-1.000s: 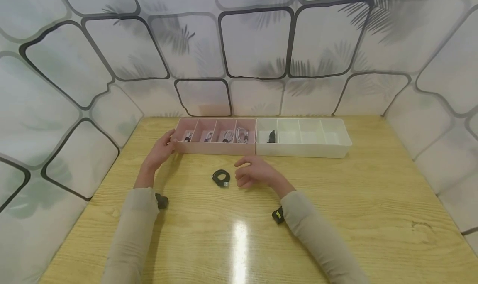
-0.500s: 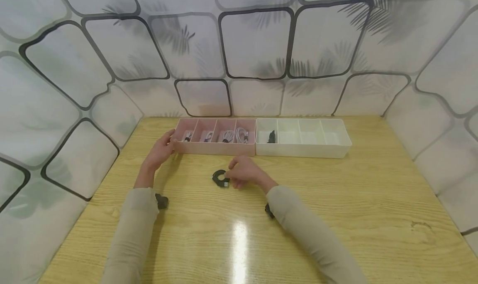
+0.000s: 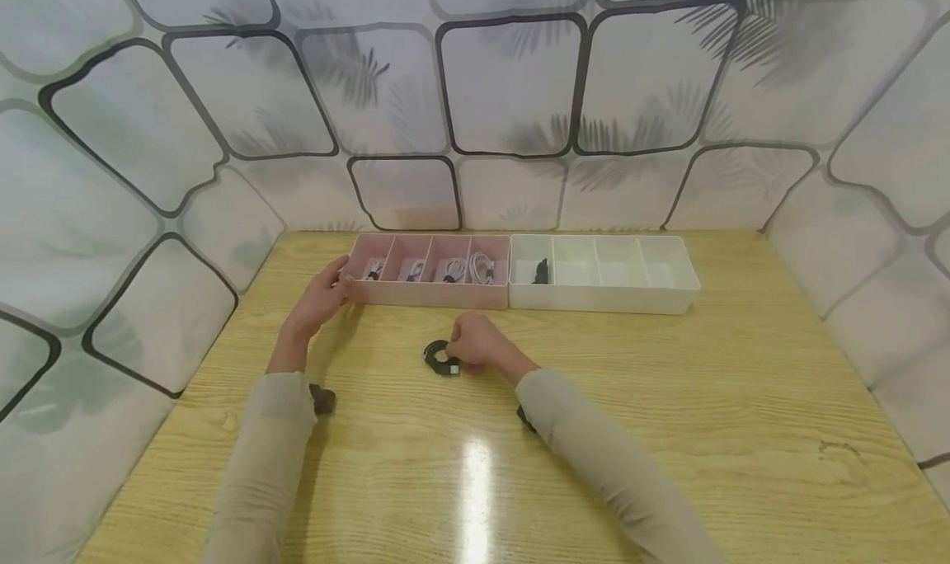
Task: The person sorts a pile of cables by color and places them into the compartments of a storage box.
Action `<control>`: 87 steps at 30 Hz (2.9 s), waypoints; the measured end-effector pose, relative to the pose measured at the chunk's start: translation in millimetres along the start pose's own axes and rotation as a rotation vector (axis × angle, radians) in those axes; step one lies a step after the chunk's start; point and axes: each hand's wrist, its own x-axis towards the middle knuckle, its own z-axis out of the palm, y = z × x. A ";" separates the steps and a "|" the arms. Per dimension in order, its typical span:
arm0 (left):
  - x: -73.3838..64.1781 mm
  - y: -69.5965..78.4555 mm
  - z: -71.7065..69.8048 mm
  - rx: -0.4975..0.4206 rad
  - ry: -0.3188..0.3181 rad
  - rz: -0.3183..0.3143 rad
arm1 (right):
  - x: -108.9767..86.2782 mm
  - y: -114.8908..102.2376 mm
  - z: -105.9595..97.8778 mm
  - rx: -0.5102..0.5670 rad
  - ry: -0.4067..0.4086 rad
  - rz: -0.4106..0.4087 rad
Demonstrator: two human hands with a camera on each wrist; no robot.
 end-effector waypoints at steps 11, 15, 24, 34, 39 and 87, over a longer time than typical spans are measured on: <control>0.6 -1.3 -0.6 0.005 -0.013 0.014 | -7.3 3.1 -8.9 0.087 0.046 -0.074; 0.5 -1.0 0.1 0.020 -0.014 0.015 | -8.0 5.3 -12.6 0.160 0.051 -0.087; -0.6 -1.2 -0.1 0.043 0.003 0.013 | -11.2 10.3 -18.9 0.235 0.026 -0.101; -1.2 1.4 -0.2 0.034 -0.005 0.015 | -17.8 27.0 -39.7 0.321 -0.016 -0.086; -1.7 2.3 -0.2 0.021 -0.008 0.014 | -24.3 35.3 -58.3 0.423 0.011 -0.056; 1.4 -1.9 1.3 -0.012 0.003 0.006 | -81.6 97.6 -174.3 1.131 0.361 0.013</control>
